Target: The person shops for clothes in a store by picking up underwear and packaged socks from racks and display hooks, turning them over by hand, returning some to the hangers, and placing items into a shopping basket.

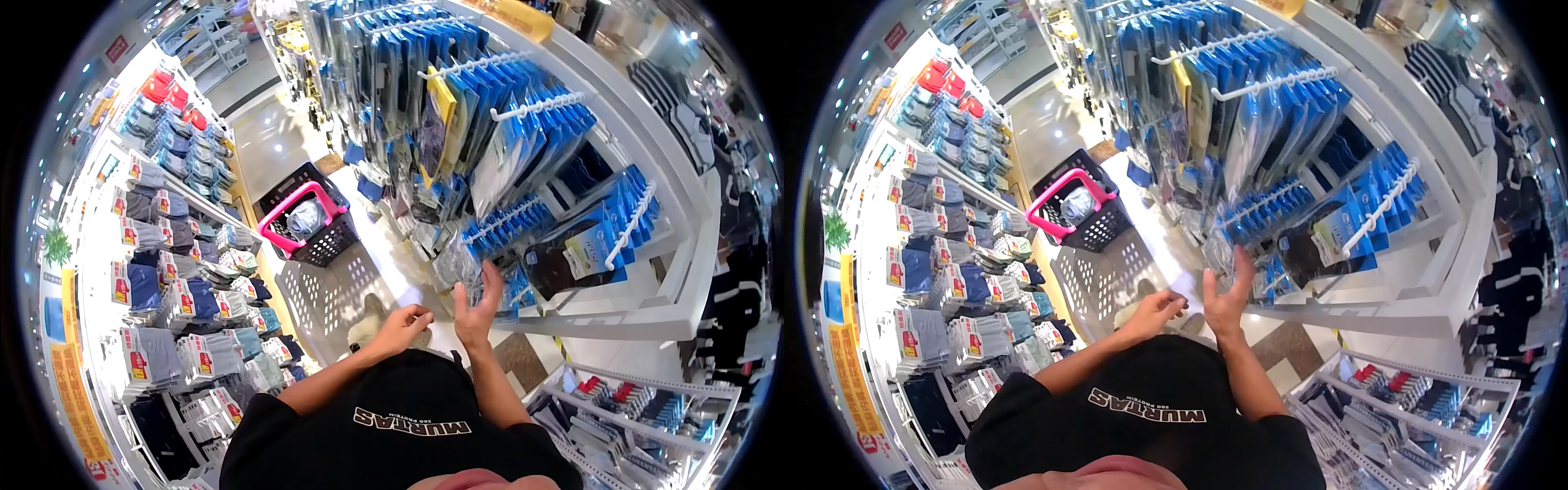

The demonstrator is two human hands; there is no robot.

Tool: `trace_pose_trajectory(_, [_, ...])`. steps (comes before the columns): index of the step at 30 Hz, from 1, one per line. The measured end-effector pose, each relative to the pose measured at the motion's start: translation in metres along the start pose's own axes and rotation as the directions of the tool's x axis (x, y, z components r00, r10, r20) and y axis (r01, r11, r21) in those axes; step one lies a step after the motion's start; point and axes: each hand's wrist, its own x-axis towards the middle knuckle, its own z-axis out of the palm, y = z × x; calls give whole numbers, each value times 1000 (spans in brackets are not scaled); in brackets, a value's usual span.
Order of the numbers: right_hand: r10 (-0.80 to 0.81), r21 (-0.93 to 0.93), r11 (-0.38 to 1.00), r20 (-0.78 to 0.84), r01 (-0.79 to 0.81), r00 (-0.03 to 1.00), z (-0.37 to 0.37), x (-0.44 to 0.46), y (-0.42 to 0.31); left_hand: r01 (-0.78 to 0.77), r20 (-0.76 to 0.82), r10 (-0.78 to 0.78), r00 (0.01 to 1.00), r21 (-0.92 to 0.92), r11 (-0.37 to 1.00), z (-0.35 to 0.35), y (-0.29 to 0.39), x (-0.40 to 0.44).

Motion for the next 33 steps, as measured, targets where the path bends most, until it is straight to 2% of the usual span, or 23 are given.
trace_pose_trajectory(2, [-97,102,990,-44,101,994,7,28,-13,-3,1,3,1000,36,999,1,9,-2])
trace_pose_trajectory(5, [-136,116,981,-149,154,979,9,76,-35,-26,-7,27,1000,46,999,1,8,-3])
trace_pose_trajectory(13, [0,232,972,-174,41,985,24,130,-36,-56,-53,57,997,32,998,-10,5,-9])
trace_pose_trajectory(14, [-23,223,973,-191,66,981,28,131,-33,-55,-58,56,997,31,998,-11,6,-10])
trace_pose_trajectory(17, [8,245,969,-139,27,990,30,131,-35,-57,-61,60,996,50,997,-14,6,-12])
trace_pose_trajectory(20, [30,180,984,-149,-3,988,32,134,-29,-62,-58,65,996,50,997,-15,5,-11])
trace_pose_trajectory(23, [43,-51,998,-99,-49,994,24,136,-20,-70,-44,72,996,55,996,-15,3,-8])
trace_pose_trajectory(26, [-39,-13,999,-132,38,991,20,133,-16,-88,-51,91,995,48,995,-17,2,-3])
trace_pose_trajectory(29, [-27,138,990,-88,39,996,10,117,-37,-117,-86,119,989,36,993,-23,3,2])
trace_pose_trajectory(30, [21,56,998,-22,-19,1000,2,111,-36,-124,-106,126,986,26,992,-25,8,3])
trace_pose_trajectory(33, [-7,143,990,108,-8,994,-4,100,-42,-130,-176,130,976,8,991,-34,9,9])
